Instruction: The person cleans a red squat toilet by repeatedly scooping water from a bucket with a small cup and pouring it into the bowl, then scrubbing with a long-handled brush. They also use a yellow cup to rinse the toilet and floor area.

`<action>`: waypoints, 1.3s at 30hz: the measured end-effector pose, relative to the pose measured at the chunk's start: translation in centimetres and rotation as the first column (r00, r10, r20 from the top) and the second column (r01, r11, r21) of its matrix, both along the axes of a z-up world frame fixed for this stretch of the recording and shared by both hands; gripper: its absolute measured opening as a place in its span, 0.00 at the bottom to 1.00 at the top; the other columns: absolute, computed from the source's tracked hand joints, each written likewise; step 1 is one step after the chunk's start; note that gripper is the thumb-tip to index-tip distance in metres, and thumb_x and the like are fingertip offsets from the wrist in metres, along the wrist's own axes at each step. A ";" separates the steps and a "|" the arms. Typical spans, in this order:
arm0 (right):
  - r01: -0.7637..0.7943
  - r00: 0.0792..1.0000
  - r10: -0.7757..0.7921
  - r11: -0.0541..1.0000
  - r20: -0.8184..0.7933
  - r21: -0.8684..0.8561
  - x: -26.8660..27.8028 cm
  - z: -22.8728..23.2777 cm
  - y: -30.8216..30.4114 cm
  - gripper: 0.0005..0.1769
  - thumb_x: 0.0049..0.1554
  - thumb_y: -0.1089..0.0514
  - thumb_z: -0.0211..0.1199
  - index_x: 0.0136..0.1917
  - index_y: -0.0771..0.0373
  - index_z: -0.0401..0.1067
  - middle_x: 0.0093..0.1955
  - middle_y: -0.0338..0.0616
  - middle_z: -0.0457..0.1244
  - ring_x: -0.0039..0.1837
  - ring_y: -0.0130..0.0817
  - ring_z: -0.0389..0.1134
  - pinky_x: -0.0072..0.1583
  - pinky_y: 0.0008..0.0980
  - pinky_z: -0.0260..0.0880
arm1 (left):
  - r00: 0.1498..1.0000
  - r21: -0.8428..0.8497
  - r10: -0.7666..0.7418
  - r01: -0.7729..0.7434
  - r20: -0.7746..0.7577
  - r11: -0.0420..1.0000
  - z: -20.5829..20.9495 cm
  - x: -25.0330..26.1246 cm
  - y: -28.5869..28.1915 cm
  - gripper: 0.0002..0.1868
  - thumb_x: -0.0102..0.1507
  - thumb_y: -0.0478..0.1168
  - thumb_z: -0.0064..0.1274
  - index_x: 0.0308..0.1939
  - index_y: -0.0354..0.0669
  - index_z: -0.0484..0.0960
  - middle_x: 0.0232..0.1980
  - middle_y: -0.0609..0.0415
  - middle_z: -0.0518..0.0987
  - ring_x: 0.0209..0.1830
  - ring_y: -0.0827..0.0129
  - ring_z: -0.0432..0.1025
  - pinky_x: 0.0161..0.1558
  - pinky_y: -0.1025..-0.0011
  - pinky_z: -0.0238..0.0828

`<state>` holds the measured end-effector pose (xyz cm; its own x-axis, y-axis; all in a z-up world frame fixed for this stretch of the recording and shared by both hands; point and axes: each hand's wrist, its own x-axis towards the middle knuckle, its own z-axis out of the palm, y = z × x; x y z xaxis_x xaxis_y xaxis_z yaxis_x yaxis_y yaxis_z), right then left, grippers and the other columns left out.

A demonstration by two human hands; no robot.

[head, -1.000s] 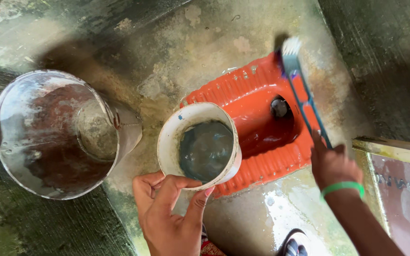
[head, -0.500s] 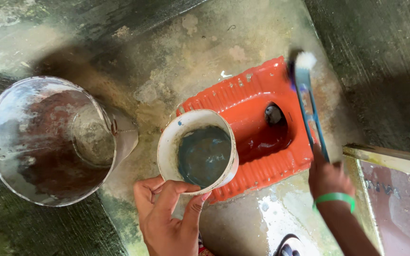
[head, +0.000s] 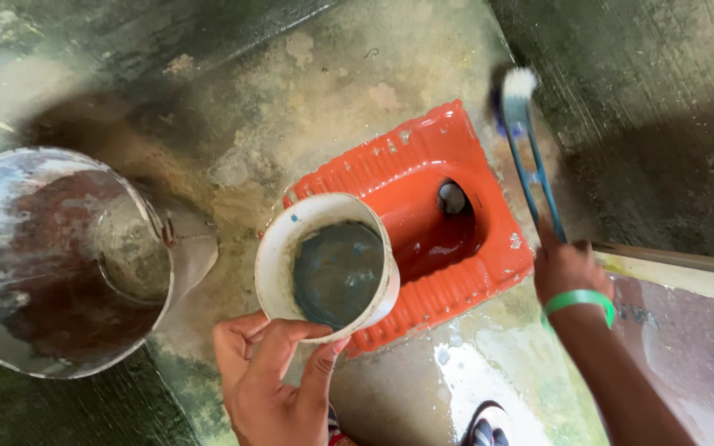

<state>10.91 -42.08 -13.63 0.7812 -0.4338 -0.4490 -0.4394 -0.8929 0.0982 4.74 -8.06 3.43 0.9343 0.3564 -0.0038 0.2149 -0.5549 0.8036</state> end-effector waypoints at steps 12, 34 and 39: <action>-0.189 0.980 0.174 0.967 -0.095 -0.170 -1.4 -3.2 0.4 0.36 0.67 0.49 0.45 0.87 0.34 0.45 0.57 0.64 0.68 0.59 0.57 0.72 0.50 0.51 0.79 | 0.999 0.071 -0.031 0.030 0.009 0.997 0.1 -0.1 0.0 0.12 0.50 0.38 0.70 0.36 0.47 0.87 0.46 0.51 0.72 0.50 0.63 0.71 0.52 0.66 0.68; 0.058 0.945 -0.053 0.998 -0.323 0.007 -9.2 4.6 3.6 0.32 0.69 0.43 0.43 0.83 0.22 0.45 0.59 0.58 0.66 0.52 0.51 0.77 0.53 0.47 0.81 | 1.000 0.032 -0.011 0.011 0.006 0.999 0.4 0.3 -0.3 0.13 0.47 0.38 0.72 0.34 0.48 0.88 0.46 0.52 0.73 0.48 0.65 0.72 0.50 0.67 0.71; 0.028 0.971 -0.027 1.000 -0.238 0.002 -5.9 2.2 3.3 0.32 0.68 0.43 0.44 0.83 0.25 0.44 0.60 0.62 0.64 0.51 0.53 0.75 0.51 0.48 0.79 | 0.997 -0.185 -0.032 0.044 0.067 0.982 0.0 0.0 -0.5 0.11 0.52 0.34 0.70 0.37 0.46 0.88 0.51 0.53 0.68 0.51 0.69 0.73 0.55 0.69 0.74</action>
